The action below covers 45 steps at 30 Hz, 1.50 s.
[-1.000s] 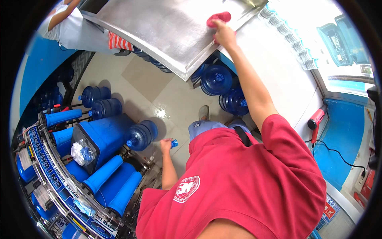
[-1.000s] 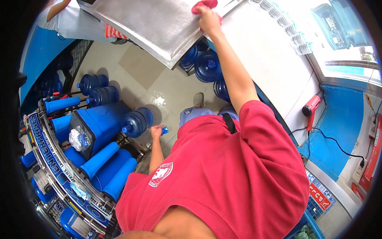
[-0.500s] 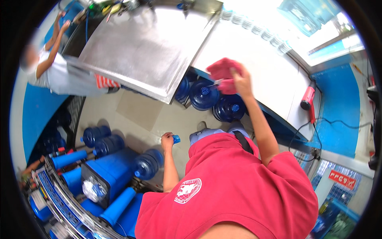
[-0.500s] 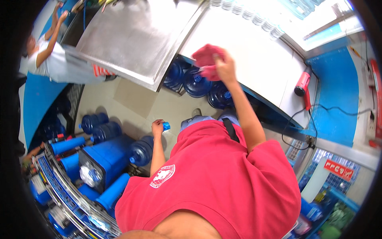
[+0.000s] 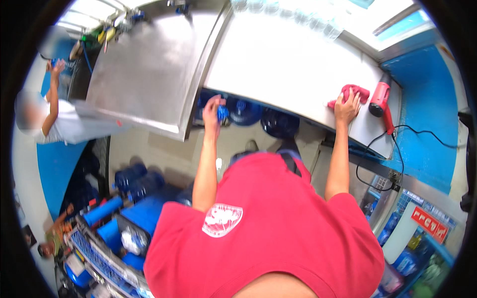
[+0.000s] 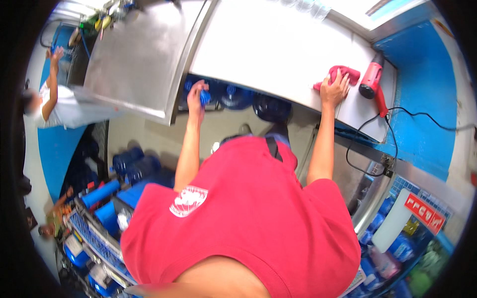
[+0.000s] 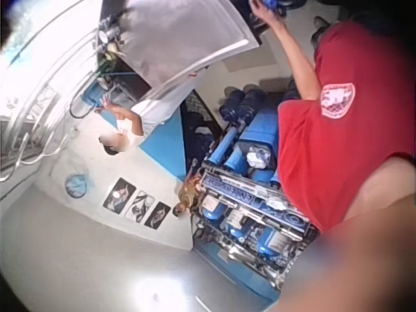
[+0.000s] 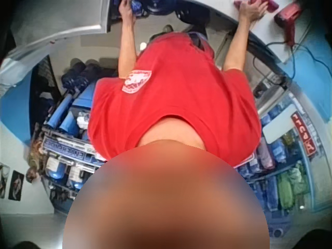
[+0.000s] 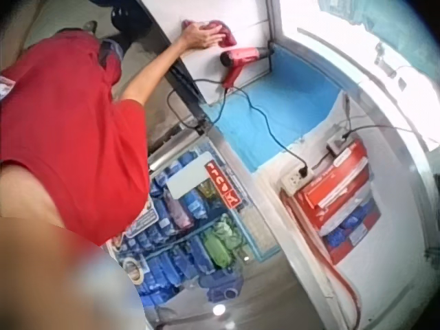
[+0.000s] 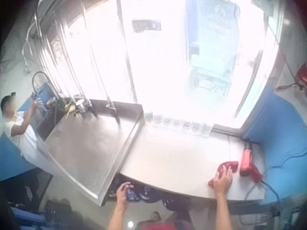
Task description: The person seals large blue water jugs by placing a blue plastic cap on the opening and using a red heat gun to shrink the cap around the neck. They then wipe the stainless steel counter with a red cloth and place the sealed jugs on the floor among other jugs.
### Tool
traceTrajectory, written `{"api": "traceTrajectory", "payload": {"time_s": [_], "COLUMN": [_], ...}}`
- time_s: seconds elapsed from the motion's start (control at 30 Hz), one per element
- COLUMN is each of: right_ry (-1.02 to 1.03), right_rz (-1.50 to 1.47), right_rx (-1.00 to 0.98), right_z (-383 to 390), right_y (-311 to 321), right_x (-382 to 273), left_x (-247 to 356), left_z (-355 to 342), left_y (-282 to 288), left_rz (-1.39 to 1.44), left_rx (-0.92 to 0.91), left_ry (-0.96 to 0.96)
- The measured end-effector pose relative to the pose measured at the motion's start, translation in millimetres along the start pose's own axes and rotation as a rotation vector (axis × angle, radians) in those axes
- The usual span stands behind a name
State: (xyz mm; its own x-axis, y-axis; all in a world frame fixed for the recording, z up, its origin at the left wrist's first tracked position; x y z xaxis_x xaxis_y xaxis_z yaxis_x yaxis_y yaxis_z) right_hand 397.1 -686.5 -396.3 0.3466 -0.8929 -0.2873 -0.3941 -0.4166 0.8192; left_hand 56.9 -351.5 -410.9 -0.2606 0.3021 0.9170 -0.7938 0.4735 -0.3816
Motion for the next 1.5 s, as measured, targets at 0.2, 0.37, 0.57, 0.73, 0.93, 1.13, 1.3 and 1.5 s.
{"api": "traceTrajectory", "payload": {"time_s": [0.2, 0.37, 0.57, 0.73, 0.93, 1.13, 1.3, 1.5], "right_ry": [0.137, 0.332, 0.814, 1.025, 0.977, 1.004, 0.315, 0.326], "right_rz": [-0.052, -0.166, -0.707, -0.923, -0.925, -0.924, -1.172, -0.824], "right_rx": [-0.063, -0.139, -0.501, -0.541, -0.589, -0.878, -1.037, -0.409], "right_z": [-40.5, -57.2, -18.9, -0.2, -14.5, 30.0, 4.0, -79.7], "right_y": [-34.1, -77.9, -91.9, -83.9, -77.0, -27.1, -3.4, -70.9], "right_x": [-47.7, -152.8, -299.4, -291.8, -284.5, -278.6, -252.0, -282.8], "left_x": [23.8, 22.0, 9.8, -26.6, 14.2, 54.8, 65.8, 81.2], "left_z": [-8.9, 22.8, 51.5, 24.9, -11.0, -1.2, 4.1, 4.5], "left_y": [-39.2, -77.0, -80.8, -20.3, -9.9, -12.4, 40.4, 27.7], "left_rz": [0.271, 0.367, 0.248, -0.833, -1.427, -1.351, -1.055, -0.929], "left_rx": [-0.151, 0.027, 0.156, 0.269, 0.111, 0.129, -0.091, -0.197], "left_ry": [0.113, 0.132, 0.075, 0.296, 0.416, 0.415, 0.453, 0.522]}}
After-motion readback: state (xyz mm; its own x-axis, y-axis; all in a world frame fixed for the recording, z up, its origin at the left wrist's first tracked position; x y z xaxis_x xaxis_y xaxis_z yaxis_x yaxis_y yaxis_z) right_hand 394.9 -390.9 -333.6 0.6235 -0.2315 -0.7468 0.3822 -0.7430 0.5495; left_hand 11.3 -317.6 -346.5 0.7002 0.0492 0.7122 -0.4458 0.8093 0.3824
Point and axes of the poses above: each hand's wrist, its own z-axis away from the middle knuckle, its own y-axis out of the back of the hand, x = y × z, the point moved 1 cm from there along -z, towards the middle knuckle, and after that the axes turned 4 degrees about z, right-handed, at the moved point
